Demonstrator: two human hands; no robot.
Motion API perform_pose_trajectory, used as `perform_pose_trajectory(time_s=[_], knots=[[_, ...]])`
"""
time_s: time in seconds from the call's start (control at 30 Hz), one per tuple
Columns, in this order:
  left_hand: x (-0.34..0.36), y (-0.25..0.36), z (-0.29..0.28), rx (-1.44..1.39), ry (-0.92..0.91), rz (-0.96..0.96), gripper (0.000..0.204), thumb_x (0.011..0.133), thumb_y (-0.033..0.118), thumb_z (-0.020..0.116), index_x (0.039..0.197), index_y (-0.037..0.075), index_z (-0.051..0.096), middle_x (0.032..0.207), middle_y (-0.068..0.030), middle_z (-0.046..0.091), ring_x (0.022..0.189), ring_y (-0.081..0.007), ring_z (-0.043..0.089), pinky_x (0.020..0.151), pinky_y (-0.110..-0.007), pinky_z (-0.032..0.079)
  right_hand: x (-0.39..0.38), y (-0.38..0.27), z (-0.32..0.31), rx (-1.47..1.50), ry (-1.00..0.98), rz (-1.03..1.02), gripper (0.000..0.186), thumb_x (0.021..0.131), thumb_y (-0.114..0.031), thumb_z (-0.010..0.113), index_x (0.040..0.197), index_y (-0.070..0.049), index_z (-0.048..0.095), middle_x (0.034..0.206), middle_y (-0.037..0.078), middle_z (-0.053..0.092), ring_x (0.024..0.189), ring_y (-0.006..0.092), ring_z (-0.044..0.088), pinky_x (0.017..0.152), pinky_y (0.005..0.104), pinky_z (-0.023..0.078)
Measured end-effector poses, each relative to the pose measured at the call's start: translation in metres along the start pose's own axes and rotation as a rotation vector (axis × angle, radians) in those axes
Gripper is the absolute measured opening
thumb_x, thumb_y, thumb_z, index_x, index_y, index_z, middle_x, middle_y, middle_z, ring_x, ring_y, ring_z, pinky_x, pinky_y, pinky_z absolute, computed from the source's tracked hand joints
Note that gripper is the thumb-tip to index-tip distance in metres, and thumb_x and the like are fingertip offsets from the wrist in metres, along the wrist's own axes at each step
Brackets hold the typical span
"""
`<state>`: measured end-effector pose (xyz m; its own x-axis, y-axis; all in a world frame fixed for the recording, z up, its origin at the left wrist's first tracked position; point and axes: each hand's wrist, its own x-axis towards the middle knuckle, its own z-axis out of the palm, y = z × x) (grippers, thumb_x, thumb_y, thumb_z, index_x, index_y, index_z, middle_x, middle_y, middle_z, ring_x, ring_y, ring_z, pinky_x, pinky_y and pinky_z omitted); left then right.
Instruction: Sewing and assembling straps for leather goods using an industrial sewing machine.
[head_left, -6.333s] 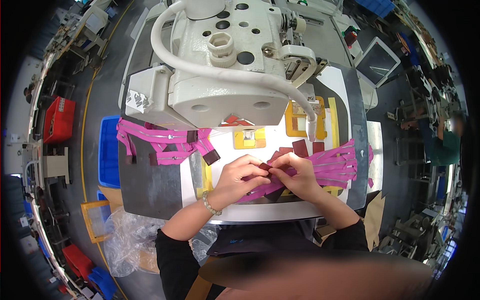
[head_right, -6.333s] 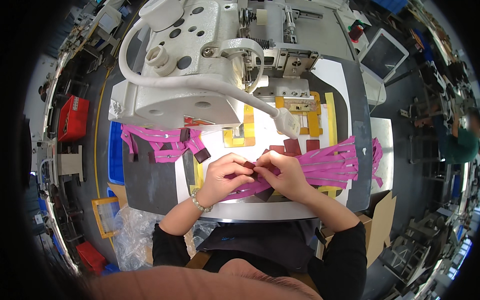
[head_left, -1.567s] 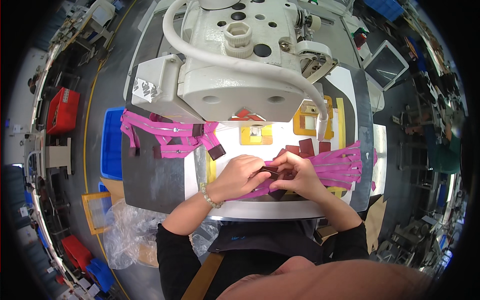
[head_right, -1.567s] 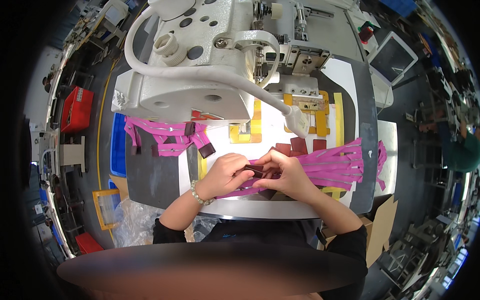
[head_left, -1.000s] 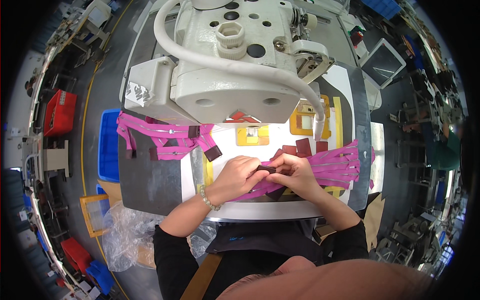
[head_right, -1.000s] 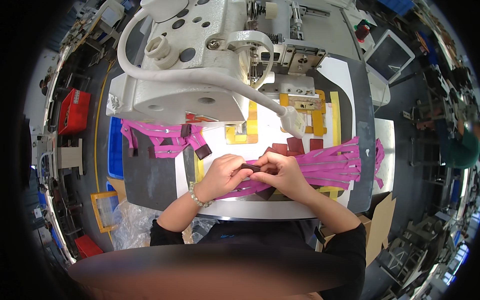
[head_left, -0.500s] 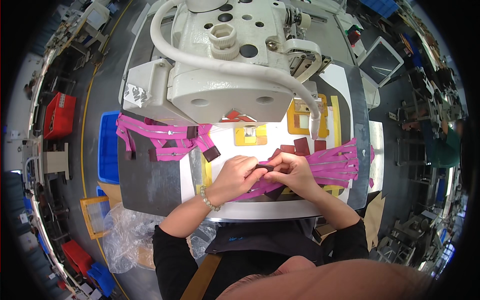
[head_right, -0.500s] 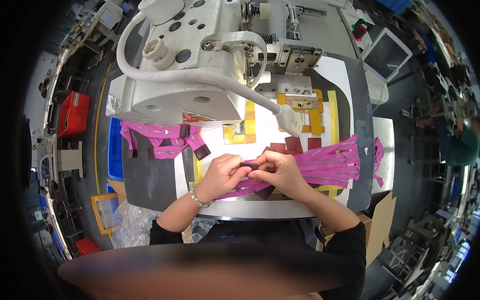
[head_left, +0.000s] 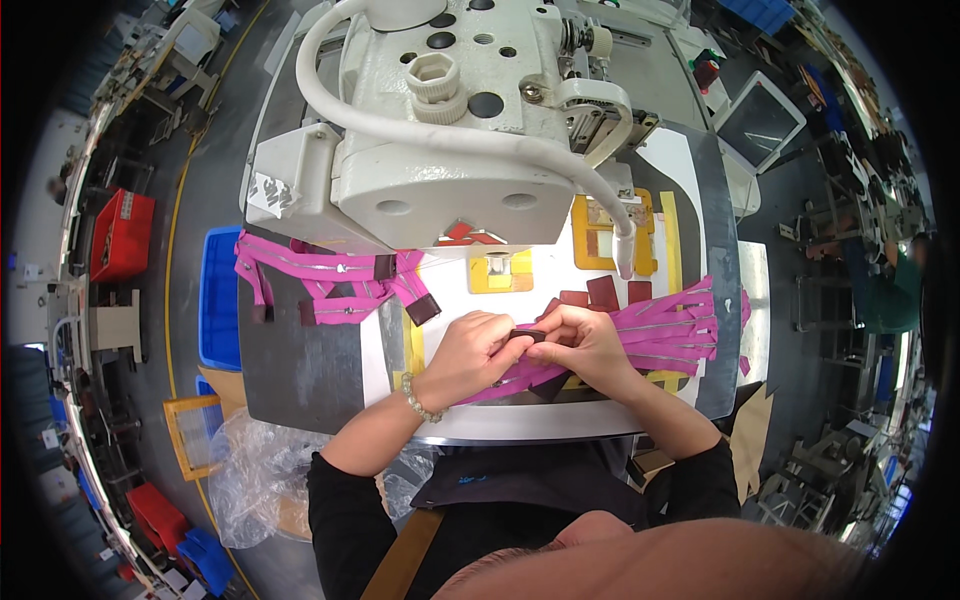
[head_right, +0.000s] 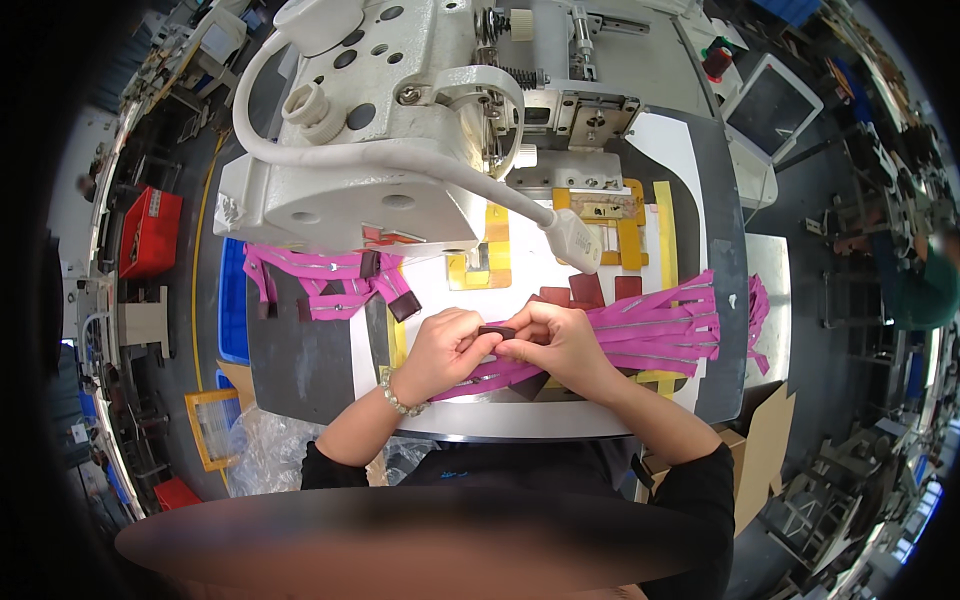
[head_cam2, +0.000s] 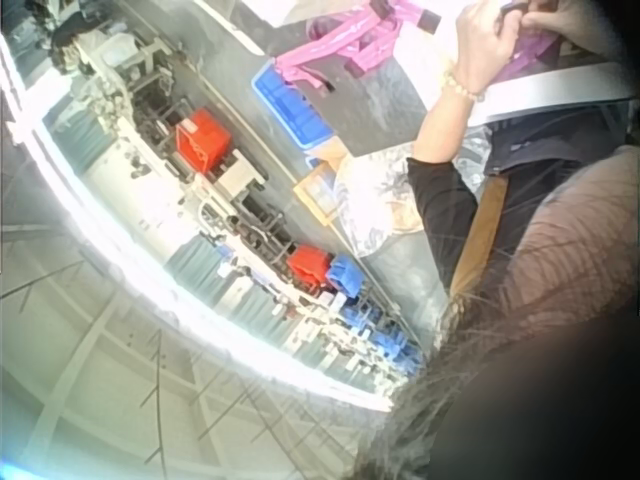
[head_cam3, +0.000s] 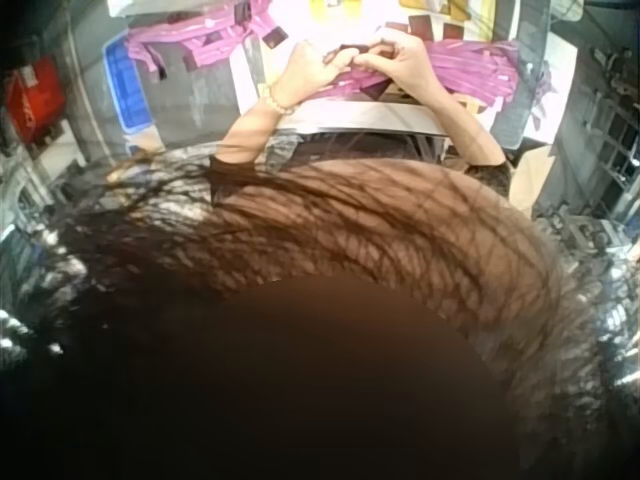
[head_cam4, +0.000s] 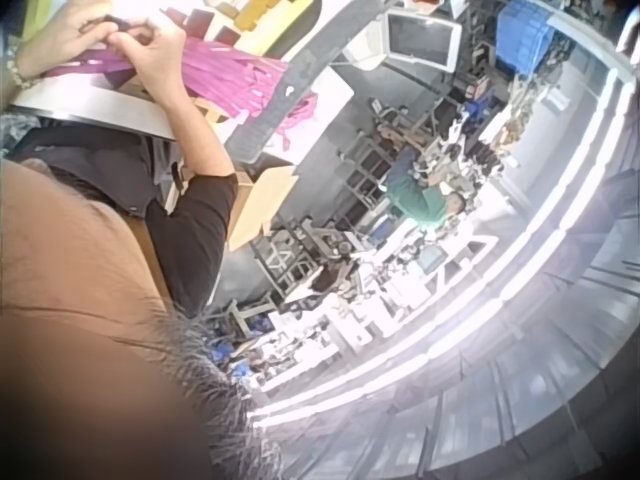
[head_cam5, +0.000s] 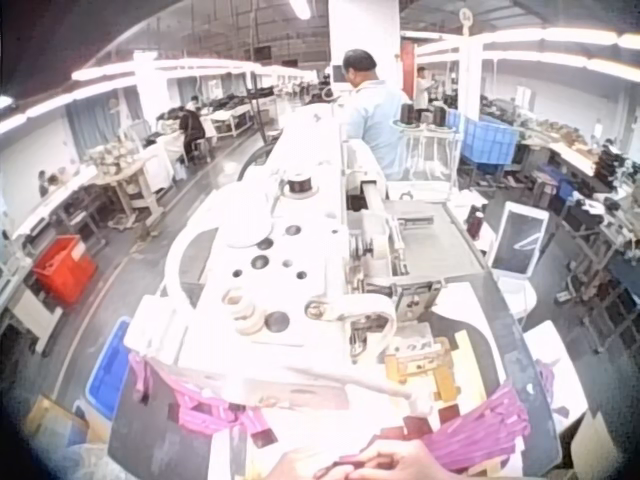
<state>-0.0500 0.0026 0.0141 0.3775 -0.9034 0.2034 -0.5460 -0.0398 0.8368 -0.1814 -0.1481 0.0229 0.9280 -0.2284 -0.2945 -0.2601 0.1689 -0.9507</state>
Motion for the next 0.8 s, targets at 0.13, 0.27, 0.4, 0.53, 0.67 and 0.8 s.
perform_pose_trajectory(time_s=[0.13, 0.27, 0.4, 0.53, 0.67, 0.8], knots=[[0.0004, -0.0010, 0.0007, 0.009, 0.007, 0.013, 0.033, 0.082, 0.015, 0.067, 0.064, 0.004, 0.043, 0.055, -0.0092, 0.043, 0.052, -0.0273, 0.045, 0.054, -0.037, 0.038, -0.0003, -0.0006, 0.0006, 0.013, -0.002, -0.008, 0.018, 0.081, 0.001, 0.072, 0.093, 0.001, 0.060, 0.075, 0.003, 0.065, 0.069, 0.0037, 0.060, 0.058, 0.0169, 0.043], [0.0003, -0.0035, 0.0020, -0.007, 0.060, 0.070, 0.033, 0.079, 0.011, 0.070, 0.061, 0.004, 0.042, 0.052, -0.0076, 0.039, 0.048, -0.0235, 0.040, 0.049, -0.035, 0.033, -0.0003, -0.0006, 0.0001, 0.022, -0.018, 0.001, 0.020, 0.079, 0.001, 0.073, 0.093, 0.001, 0.059, 0.075, 0.002, 0.064, 0.069, 0.0033, 0.059, 0.058, 0.0171, 0.043], [-0.0002, -0.0002, -0.0015, 0.016, 0.014, 0.040, 0.032, 0.082, 0.015, 0.067, 0.064, 0.004, 0.044, 0.055, -0.0091, 0.045, 0.051, -0.0269, 0.046, 0.055, -0.037, 0.038, -0.0004, 0.0013, -0.0004, -0.012, -0.028, -0.029, 0.022, 0.077, 0.002, 0.075, 0.094, 0.001, 0.060, 0.076, 0.001, 0.063, 0.069, 0.0025, 0.058, 0.058, 0.0173, 0.043], [0.0007, 0.0013, -0.0005, 0.010, 0.021, 0.048, 0.031, 0.083, 0.015, 0.067, 0.064, 0.004, 0.045, 0.055, -0.0091, 0.046, 0.052, -0.0268, 0.047, 0.055, -0.036, 0.039, 0.0006, 0.0082, -0.0013, -0.021, -0.031, -0.050, 0.022, 0.078, 0.001, 0.075, 0.094, 0.001, 0.060, 0.076, 0.000, 0.062, 0.068, 0.0019, 0.056, 0.058, 0.0171, 0.043], [0.0009, -0.0003, 0.0017, 0.006, 0.071, 0.094, 0.034, 0.079, 0.010, 0.070, 0.061, 0.004, 0.042, 0.052, -0.0076, 0.039, 0.047, -0.0235, 0.040, 0.049, -0.034, 0.033, 0.0002, 0.0041, 0.0002, -0.023, -0.027, -0.029, 0.021, 0.078, 0.001, 0.074, 0.093, 0.000, 0.060, 0.074, 0.000, 0.062, 0.067, 0.0017, 0.056, 0.057, 0.0168, 0.042], [-0.0005, 0.0008, -0.0009, 0.042, 0.016, 0.053, 0.030, 0.082, 0.014, 0.067, 0.064, 0.004, 0.045, 0.056, -0.0094, 0.046, 0.052, -0.0271, 0.047, 0.055, -0.037, 0.039, -0.0001, 0.0022, 0.0004, -0.013, -0.018, -0.026, 0.018, 0.080, -0.001, 0.074, 0.092, 0.001, 0.060, 0.073, 0.001, 0.063, 0.065, 0.0015, 0.056, 0.055, 0.0170, 0.042]])
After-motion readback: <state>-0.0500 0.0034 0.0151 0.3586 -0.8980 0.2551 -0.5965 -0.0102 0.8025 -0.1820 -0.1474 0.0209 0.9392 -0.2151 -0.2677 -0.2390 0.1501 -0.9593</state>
